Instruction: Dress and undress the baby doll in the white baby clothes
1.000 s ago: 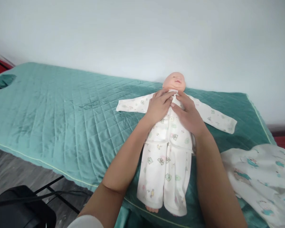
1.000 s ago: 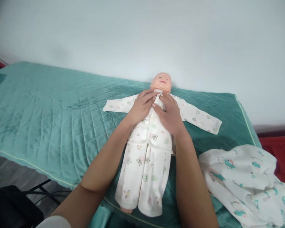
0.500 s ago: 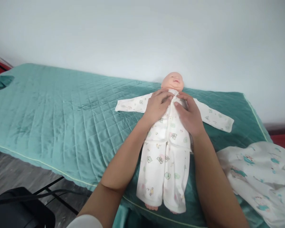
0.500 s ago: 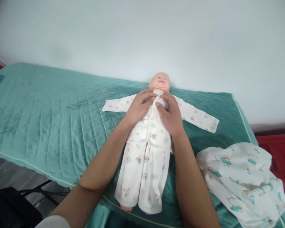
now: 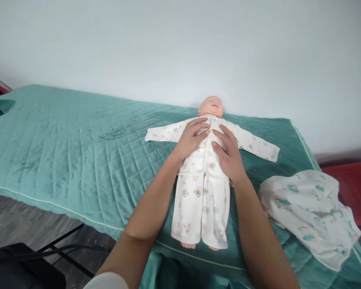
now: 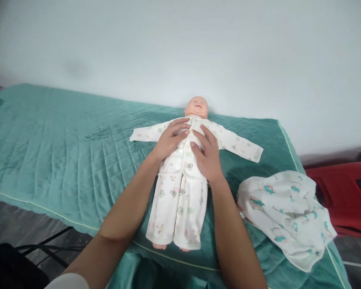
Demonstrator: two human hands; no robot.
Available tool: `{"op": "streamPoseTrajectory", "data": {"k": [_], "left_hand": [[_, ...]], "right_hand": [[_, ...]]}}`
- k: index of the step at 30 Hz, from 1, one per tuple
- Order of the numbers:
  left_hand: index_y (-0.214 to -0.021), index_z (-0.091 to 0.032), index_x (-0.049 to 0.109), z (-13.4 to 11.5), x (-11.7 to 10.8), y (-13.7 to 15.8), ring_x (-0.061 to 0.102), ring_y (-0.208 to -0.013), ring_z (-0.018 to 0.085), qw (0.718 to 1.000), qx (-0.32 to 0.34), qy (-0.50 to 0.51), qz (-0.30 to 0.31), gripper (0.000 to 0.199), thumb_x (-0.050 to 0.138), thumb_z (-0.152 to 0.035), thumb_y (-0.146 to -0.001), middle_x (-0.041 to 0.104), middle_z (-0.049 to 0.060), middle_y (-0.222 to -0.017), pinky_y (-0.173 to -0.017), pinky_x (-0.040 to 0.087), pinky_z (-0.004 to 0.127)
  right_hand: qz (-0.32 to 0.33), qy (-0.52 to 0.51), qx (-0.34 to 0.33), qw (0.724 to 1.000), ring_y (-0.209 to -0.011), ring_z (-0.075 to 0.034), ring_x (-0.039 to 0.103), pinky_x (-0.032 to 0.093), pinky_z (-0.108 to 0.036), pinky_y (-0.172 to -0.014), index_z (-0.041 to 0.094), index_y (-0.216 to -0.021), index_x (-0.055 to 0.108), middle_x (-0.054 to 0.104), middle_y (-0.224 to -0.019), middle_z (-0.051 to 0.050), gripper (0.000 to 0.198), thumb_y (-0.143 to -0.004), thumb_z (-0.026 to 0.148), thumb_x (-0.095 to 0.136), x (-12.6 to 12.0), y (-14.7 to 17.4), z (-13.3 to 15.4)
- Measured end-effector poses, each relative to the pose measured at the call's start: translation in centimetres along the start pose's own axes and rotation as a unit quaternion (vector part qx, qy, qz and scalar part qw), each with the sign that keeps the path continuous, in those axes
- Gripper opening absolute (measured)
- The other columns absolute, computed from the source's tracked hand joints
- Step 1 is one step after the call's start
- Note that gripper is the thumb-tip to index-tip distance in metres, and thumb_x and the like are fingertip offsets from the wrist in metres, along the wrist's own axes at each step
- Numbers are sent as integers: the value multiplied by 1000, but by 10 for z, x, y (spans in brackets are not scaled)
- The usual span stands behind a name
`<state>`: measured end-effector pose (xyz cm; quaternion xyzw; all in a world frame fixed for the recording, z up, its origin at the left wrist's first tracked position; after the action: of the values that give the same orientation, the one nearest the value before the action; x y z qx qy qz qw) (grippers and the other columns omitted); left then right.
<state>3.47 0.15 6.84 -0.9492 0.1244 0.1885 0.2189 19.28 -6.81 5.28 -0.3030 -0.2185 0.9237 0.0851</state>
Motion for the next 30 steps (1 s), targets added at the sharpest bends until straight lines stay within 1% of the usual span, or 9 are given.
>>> {"op": "streamPoseTrajectory", "data": {"k": [4,8,11,15,17,20,25,28,30], "left_hand": [[-106,-25,71,-1,0,-2,50,-138,20,1000,1,-8,-10,17,62,-32,-94,61,5,-143,-118,41,39],[-101,-24,69,-7,3,-3,51,-136,19,999,13,-39,-26,12,62,-25,-91,63,4,-139,-119,40,38],[-97,-24,65,-11,5,-2,54,-133,20,995,29,-90,-32,10,60,-19,-89,63,4,-137,-117,41,39],[-96,-24,62,-18,6,1,55,-129,21,987,65,-147,-32,13,56,-16,-87,63,5,-134,-114,42,38],[-97,-24,61,-19,5,1,54,-130,21,986,67,-152,-13,11,55,-19,-90,62,5,-137,-114,42,39],[-96,-24,60,-20,5,1,52,-133,22,991,52,-123,22,8,54,-30,-95,60,5,-139,-114,41,41],[-94,-23,62,-17,-2,7,49,-139,20,998,35,-53,31,16,51,-33,-98,57,5,-145,-118,39,41],[-95,-24,67,-13,-10,14,44,-144,21,997,30,-18,75,19,52,-36,-98,50,4,-153,-119,39,41],[-96,-26,70,-10,-15,18,39,-149,23,993,33,-8,115,21,54,-39,-98,45,2,-158,-122,36,43]], "right_hand": [[17,5,10,1000,-150,-26,34,26,-55,-125,37,-134,62,42,-159,-2,38,-99,48,51,0,-4,0],[31,7,18,999,-150,-26,33,25,-55,-125,38,-133,62,42,-159,-1,37,-98,48,52,0,-6,1],[21,2,13,1000,-150,-26,34,26,-56,-124,36,-130,62,43,-158,-2,35,-98,48,52,0,-6,2],[-4,-15,-15,1000,-148,-24,38,28,-54,-124,31,-129,58,46,-156,-7,34,-98,44,54,0,-4,2],[-5,-18,-19,1000,-148,-24,38,28,-55,-123,32,-129,56,47,-156,-7,34,-98,44,54,0,-3,2],[-5,-25,-11,1000,-148,-25,38,28,-55,-123,32,-128,56,47,-156,-6,34,-97,46,55,0,-3,1],[3,-82,14,997,-149,-24,38,27,-53,-125,33,-127,58,46,-156,-5,37,-93,47,62,-5,-4,-1],[41,-130,41,990,-151,-24,35,29,-51,-125,33,-129,56,42,-160,-4,47,-88,50,69,-8,-4,-5],[55,-142,50,987,-152,-24,33,30,-51,-125,34,-131,54,40,-161,-3,52,-85,52,71,-10,-5,-6]]}}
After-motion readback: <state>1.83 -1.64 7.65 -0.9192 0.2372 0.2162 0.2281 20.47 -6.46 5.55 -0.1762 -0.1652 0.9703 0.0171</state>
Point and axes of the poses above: each hand's wrist, its own y-axis away from the middle knuckle, its own x-axis out of the palm, z = x × y, the point moved 3 cm from there along -y, towards the middle knuckle
